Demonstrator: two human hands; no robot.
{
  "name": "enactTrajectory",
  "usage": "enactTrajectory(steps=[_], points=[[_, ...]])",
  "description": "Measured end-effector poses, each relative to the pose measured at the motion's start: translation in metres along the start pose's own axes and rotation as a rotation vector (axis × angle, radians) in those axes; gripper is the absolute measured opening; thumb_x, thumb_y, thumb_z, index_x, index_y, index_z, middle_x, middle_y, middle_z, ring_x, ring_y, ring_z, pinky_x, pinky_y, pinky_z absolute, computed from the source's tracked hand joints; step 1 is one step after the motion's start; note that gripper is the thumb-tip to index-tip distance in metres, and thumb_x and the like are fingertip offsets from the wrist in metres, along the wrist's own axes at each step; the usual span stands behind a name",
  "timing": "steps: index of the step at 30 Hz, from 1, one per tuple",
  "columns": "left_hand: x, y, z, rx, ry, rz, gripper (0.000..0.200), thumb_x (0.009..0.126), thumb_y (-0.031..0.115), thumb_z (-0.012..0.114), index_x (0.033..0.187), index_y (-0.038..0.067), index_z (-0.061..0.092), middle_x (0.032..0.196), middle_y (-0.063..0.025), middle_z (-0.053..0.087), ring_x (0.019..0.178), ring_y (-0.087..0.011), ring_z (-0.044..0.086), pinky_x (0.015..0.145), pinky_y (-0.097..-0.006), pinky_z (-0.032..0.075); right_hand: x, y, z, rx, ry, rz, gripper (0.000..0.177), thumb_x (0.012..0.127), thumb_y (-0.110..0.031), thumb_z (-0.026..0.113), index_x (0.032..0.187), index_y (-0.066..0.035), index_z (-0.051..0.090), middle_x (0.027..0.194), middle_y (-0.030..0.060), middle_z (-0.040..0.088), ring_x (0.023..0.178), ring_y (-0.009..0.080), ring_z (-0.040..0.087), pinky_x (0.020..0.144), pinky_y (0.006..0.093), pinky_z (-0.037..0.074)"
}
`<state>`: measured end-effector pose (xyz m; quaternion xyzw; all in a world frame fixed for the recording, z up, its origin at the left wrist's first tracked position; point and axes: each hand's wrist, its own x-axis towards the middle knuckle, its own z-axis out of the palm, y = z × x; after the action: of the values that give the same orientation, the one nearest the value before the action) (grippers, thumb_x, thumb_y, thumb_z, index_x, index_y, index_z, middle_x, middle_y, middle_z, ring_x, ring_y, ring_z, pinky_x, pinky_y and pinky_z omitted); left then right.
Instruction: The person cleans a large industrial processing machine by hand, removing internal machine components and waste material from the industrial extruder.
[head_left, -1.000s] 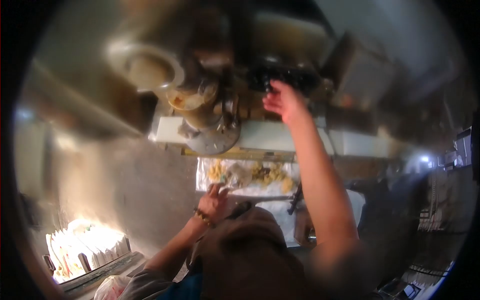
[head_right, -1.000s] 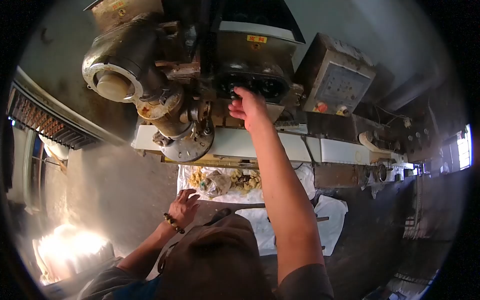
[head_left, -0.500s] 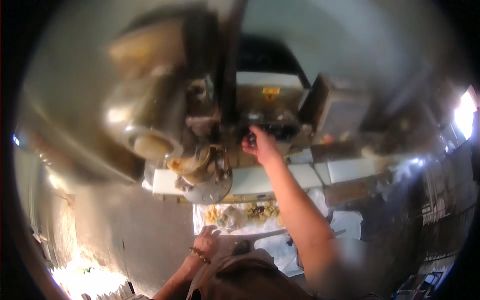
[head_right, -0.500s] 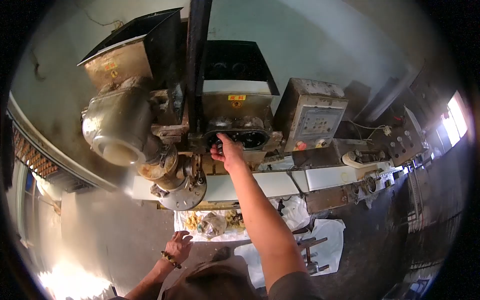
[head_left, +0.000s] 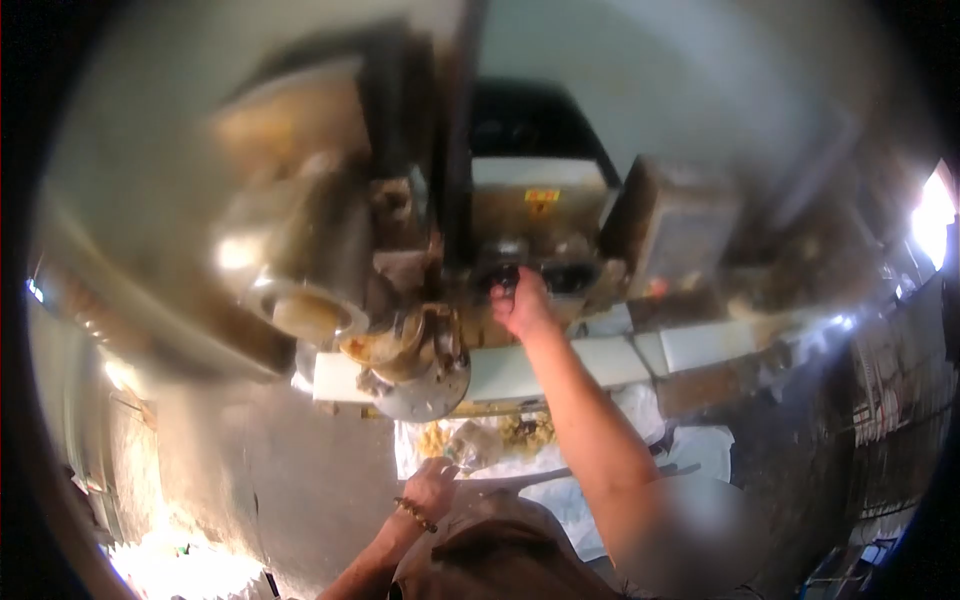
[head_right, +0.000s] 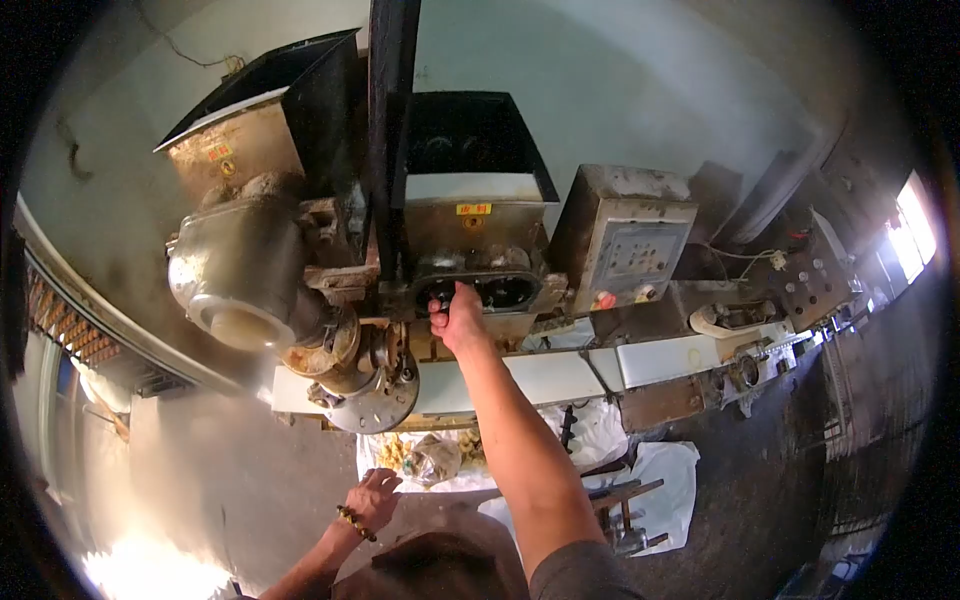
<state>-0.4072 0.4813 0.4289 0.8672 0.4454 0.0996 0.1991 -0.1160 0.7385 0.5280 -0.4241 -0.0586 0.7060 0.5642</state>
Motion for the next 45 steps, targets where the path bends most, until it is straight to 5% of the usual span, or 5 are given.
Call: enactTrajectory(steps=[15, 21, 25, 41, 45], points=[[0.013, 0.029, -0.014, -0.044, 0.088, 0.028, 0.028, 0.081, 0.009, 0.071, 0.108, 0.006, 0.066, 0.114, -0.0098, 0.061, 0.104, -0.0328, 0.061, 0.084, -0.0418, 0.055, -0.004, 0.0, 0.027, -0.162, 0.389, -0.001, 0.057, 0.101, -0.06, 0.027, 0.075, -0.014, 0.049, 0.048, 0.0005, 0.043, 0.036, 0.0146, 0.029, 0.04, 0.0329, 0.022], [0.037, 0.026, -0.011, -0.065, 0.144, 0.056, 0.029, 0.08, 0.009, 0.073, 0.108, 0.006, 0.065, 0.114, -0.0102, 0.062, 0.105, -0.0338, 0.062, 0.085, -0.0425, 0.055, -0.009, 0.006, 0.022, -0.153, 0.367, -0.026, 0.05, 0.098, -0.064, 0.038, 0.08, -0.02, 0.056, 0.066, -0.0047, 0.06, 0.049, 0.0101, 0.049, 0.045, 0.0283, 0.027], [0.067, 0.031, -0.022, -0.136, 0.234, 0.062, 0.031, 0.081, 0.008, 0.072, 0.111, 0.004, 0.064, 0.11, -0.0138, 0.064, 0.101, -0.0357, 0.063, 0.087, -0.0442, 0.054, -0.021, 0.011, 0.029, -0.159, 0.411, -0.024, 0.061, 0.1, -0.061, 0.026, 0.073, -0.012, 0.051, 0.046, -0.0006, 0.042, 0.035, 0.0143, 0.028, 0.039, 0.032, 0.02], [0.189, 0.047, -0.037, -1.305, 0.339, -0.274, 0.056, 0.103, 0.047, 0.053, 0.127, -0.003, 0.058, 0.11, -0.0107, 0.068, 0.1, -0.0199, 0.067, 0.086, -0.033, 0.054, -0.038, 0.027, 0.003, -0.081, 0.287, 0.068, 0.061, 0.098, -0.061, 0.027, 0.073, -0.012, 0.053, 0.048, -0.002, 0.042, 0.037, 0.0139, 0.027, 0.041, 0.0312, 0.019], [0.216, 0.056, -0.037, -1.371, 0.421, -0.3, 0.049, 0.103, 0.047, 0.053, 0.12, 0.002, 0.062, 0.106, -0.005, 0.068, 0.096, -0.0153, 0.065, 0.084, -0.0319, 0.053, -0.053, 0.035, -0.002, -0.057, 0.346, -0.002, 0.054, 0.097, -0.063, 0.04, 0.085, -0.016, 0.063, 0.064, -0.004, 0.06, 0.046, 0.0095, 0.048, 0.039, 0.0256, 0.036]])
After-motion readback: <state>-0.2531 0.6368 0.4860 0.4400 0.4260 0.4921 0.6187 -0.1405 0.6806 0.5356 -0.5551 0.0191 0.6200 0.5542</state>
